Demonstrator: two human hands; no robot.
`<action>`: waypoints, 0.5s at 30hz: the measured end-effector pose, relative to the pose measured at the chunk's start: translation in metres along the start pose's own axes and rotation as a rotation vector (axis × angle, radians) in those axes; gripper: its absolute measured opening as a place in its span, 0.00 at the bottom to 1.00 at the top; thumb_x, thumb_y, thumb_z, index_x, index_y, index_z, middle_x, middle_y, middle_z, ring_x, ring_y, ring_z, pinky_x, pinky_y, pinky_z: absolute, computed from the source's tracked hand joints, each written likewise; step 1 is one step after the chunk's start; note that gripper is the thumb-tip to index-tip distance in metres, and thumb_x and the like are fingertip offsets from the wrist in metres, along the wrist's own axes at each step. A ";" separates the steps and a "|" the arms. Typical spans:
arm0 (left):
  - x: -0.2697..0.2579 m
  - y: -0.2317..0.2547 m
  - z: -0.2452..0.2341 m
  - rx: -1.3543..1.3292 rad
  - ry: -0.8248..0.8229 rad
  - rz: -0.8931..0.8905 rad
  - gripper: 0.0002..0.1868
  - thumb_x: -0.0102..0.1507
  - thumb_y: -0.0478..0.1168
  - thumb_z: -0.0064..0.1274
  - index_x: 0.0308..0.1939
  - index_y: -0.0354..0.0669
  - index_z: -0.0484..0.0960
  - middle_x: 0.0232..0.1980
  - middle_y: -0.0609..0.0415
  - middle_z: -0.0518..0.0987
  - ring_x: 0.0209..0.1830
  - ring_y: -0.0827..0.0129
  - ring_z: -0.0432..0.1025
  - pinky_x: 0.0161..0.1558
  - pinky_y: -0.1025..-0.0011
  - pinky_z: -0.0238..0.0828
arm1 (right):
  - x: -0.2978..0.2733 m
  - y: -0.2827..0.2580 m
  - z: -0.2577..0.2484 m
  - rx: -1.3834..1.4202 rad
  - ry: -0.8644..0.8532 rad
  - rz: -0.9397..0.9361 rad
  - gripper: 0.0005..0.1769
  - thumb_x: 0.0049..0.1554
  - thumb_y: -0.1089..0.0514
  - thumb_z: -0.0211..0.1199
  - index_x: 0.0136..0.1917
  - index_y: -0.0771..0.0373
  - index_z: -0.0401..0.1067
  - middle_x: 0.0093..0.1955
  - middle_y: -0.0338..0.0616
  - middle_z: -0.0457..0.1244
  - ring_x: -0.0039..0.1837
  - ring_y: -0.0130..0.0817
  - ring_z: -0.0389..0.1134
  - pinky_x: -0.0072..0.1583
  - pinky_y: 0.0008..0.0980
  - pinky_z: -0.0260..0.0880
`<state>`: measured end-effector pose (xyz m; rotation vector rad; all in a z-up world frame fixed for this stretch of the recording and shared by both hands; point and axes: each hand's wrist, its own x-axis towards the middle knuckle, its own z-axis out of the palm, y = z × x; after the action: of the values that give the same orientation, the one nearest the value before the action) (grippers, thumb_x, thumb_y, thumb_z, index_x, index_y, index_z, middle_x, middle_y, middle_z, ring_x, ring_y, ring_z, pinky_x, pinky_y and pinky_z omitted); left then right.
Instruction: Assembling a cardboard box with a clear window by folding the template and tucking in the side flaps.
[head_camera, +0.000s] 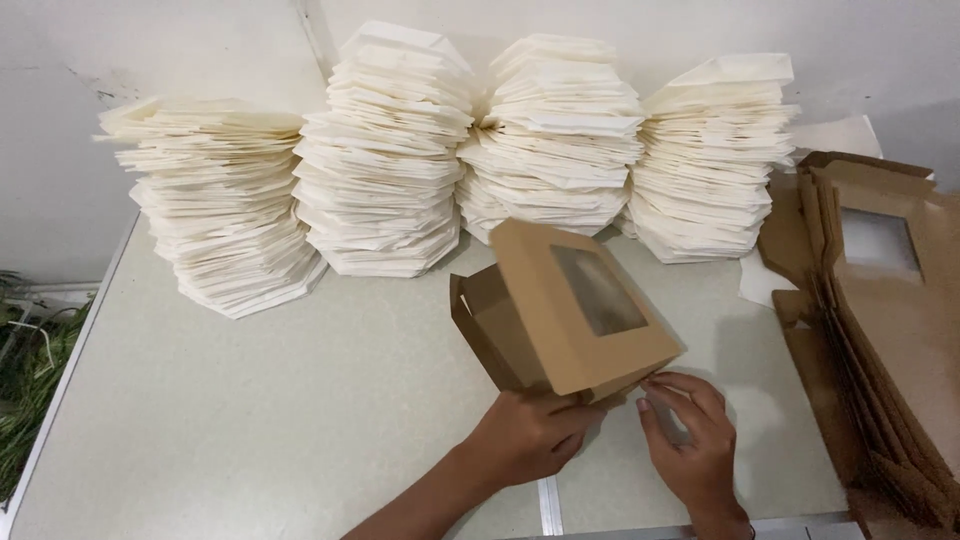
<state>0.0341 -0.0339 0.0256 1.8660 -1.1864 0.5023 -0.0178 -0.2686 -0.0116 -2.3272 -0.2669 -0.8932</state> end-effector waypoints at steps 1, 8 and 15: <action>0.001 0.002 -0.001 0.010 0.015 0.039 0.16 0.63 0.23 0.51 0.51 0.40 0.84 0.40 0.53 0.78 0.33 0.60 0.70 0.25 0.66 0.60 | -0.002 0.002 0.000 0.011 -0.018 0.010 0.16 0.53 0.66 0.71 0.56 0.66 0.77 0.59 0.51 0.66 0.61 0.42 0.69 0.65 0.41 0.71; 0.007 0.007 -0.001 -0.015 -0.006 0.109 0.03 0.69 0.30 0.57 0.41 0.33 0.83 0.37 0.51 0.77 0.32 0.60 0.71 0.26 0.66 0.64 | -0.004 0.002 -0.001 0.056 -0.065 0.048 0.34 0.44 0.55 0.77 0.61 0.62 0.68 0.70 0.55 0.54 0.77 0.51 0.57 0.73 0.52 0.65; -0.001 -0.012 -0.003 0.133 0.194 0.210 0.16 0.70 0.50 0.50 0.48 0.40 0.81 0.48 0.48 0.81 0.42 0.53 0.74 0.42 0.56 0.56 | 0.004 -0.003 -0.004 0.122 -0.185 0.006 0.60 0.47 0.38 0.69 0.82 0.56 0.44 0.85 0.60 0.36 0.86 0.58 0.39 0.79 0.60 0.47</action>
<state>0.0445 -0.0283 0.0211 1.7645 -1.2490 0.8774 -0.0182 -0.2687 -0.0055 -2.2975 -0.3807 -0.6406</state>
